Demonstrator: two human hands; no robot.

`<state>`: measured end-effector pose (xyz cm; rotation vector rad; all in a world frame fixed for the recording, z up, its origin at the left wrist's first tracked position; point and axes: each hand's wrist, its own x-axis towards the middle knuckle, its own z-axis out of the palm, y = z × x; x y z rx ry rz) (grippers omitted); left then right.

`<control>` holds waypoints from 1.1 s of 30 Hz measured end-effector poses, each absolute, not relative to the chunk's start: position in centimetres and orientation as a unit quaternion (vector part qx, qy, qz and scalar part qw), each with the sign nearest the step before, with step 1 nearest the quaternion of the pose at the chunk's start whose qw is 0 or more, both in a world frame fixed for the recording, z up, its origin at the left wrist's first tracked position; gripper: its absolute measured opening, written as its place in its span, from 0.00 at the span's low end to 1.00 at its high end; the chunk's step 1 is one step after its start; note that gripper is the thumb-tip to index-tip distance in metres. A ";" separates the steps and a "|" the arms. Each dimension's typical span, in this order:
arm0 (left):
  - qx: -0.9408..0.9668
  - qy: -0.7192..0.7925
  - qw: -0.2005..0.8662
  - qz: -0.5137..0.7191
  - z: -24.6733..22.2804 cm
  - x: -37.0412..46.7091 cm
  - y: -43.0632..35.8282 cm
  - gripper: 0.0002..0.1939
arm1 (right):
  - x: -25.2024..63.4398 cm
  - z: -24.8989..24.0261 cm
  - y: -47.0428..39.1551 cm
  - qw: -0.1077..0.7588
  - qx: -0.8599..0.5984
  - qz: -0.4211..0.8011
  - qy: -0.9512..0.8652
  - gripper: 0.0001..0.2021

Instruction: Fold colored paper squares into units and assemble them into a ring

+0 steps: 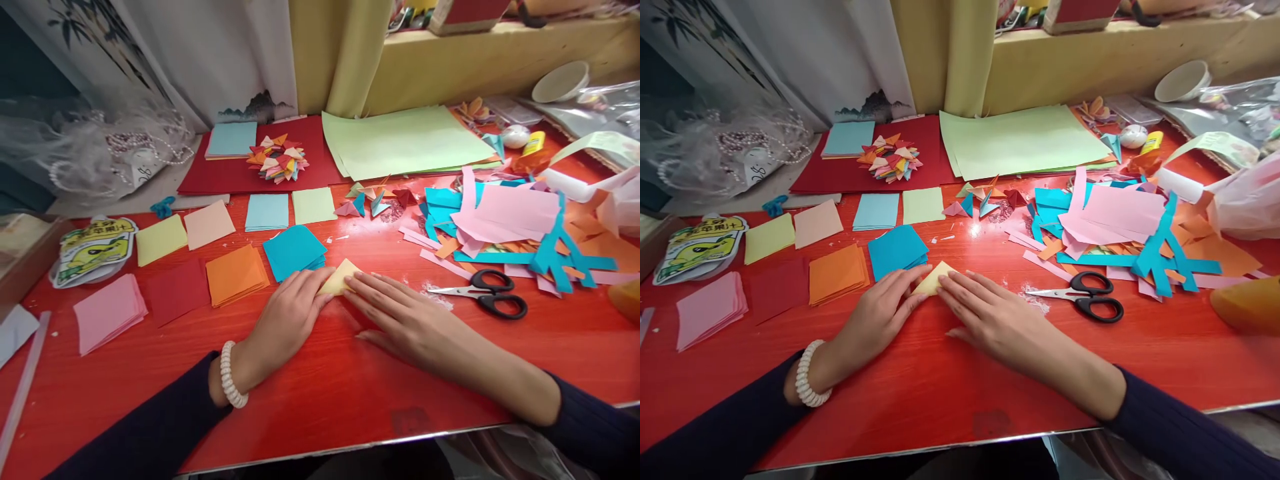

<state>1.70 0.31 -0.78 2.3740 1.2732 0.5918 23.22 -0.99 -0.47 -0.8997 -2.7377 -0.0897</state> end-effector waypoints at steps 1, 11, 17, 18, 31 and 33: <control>0.845 0.455 0.186 0.211 -0.8 1.7 0.3 0.17 | 23.3 -0.5 -0.5 0.124 -0.297 -0.033 -0.946 0.23; 0.860 0.429 0.153 0.230 -0.6 1.6 0.3 0.13 | 23.6 -1.2 0.1 0.151 -0.287 -0.012 -0.946 0.22; 0.870 0.411 0.155 0.224 -0.7 1.5 0.2 0.13 | 23.4 -0.7 -0.5 0.179 -0.284 -0.042 -0.941 0.20; 0.872 0.409 0.153 0.221 -0.7 1.5 0.2 0.12 | 23.4 -0.6 -0.6 0.180 -0.282 -0.039 -0.942 0.20; 0.904 0.368 0.070 0.206 -0.9 1.4 -0.1 0.13 | 23.0 -1.6 -0.5 0.173 -0.317 0.040 -0.932 0.21; 0.906 0.363 0.065 0.209 -0.9 1.4 -0.1 0.13 | 23.0 -1.5 -0.5 0.168 -0.318 0.047 -0.932 0.21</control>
